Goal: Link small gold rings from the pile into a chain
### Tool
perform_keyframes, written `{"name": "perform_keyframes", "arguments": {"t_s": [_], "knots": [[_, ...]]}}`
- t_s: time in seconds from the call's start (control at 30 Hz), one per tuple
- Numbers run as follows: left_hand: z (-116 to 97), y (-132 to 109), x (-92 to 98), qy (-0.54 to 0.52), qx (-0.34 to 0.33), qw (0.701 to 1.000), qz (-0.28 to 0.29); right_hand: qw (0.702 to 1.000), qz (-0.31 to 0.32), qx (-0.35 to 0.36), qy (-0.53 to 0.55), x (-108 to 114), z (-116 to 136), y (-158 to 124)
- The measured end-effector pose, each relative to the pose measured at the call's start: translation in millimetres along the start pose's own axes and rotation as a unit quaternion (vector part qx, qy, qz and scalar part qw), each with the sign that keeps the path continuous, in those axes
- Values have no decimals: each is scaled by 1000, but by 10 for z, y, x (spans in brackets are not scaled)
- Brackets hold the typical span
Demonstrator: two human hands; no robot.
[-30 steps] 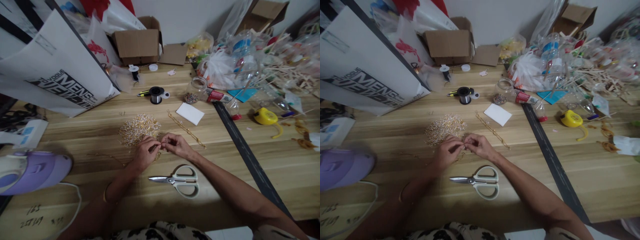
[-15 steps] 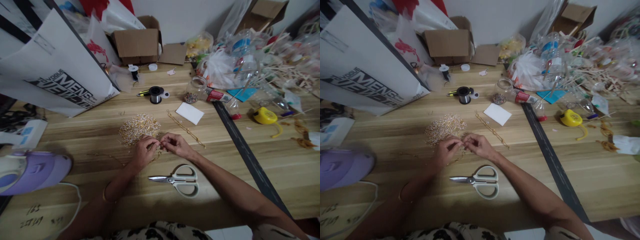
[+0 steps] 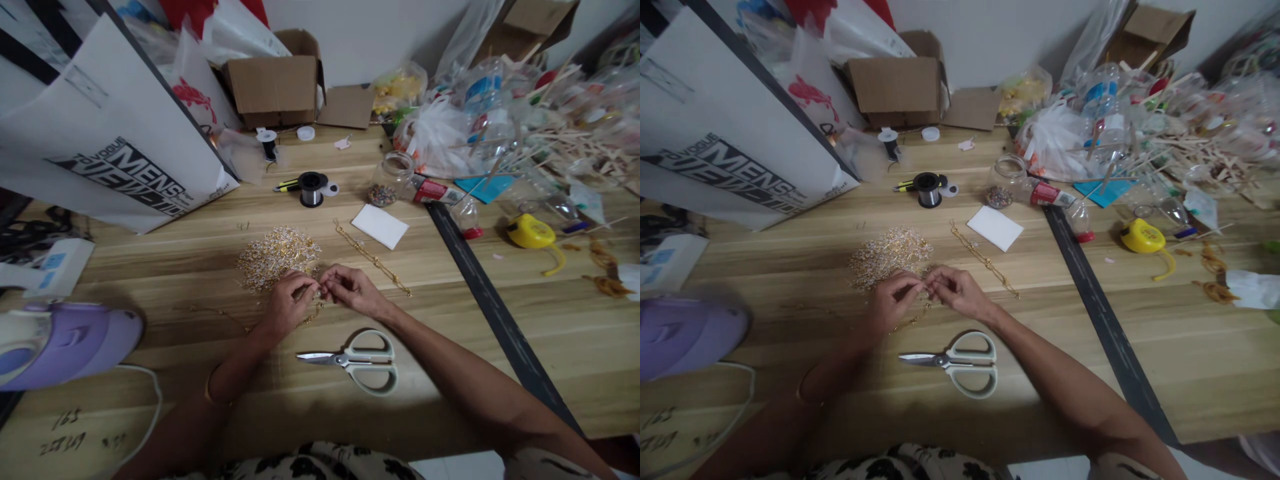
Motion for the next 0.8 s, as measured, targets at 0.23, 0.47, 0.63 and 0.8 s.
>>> {"name": "perform_keyframes", "arguments": {"t_s": [0.23, 0.47, 0.63, 0.8], "knots": [[-14, -3, 5, -6, -9, 1000, 0, 1000, 6, 5, -13, -4, 6, -4], [-52, 9, 22, -5, -38, 999, -2, 999, 10, 18, -49, 4, 19, 3], [-37, 5, 16, -1, -43, 999, -7, 998, 4, 31, -61, 4, 25, -1], [-18, -1, -3, 9, -53, 998, -15, 999, 4, 27, -33, -16, 38, 3]]}}
Point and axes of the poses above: each hand's wrist, its own y-axis towards the middle knuckle, its own x-axis out of the back of the hand, z = x × y, the point moved 1 cm from there along y, towards the middle knuckle, and after that the axes turned 13 degrees about y, right-handed, at the moved point
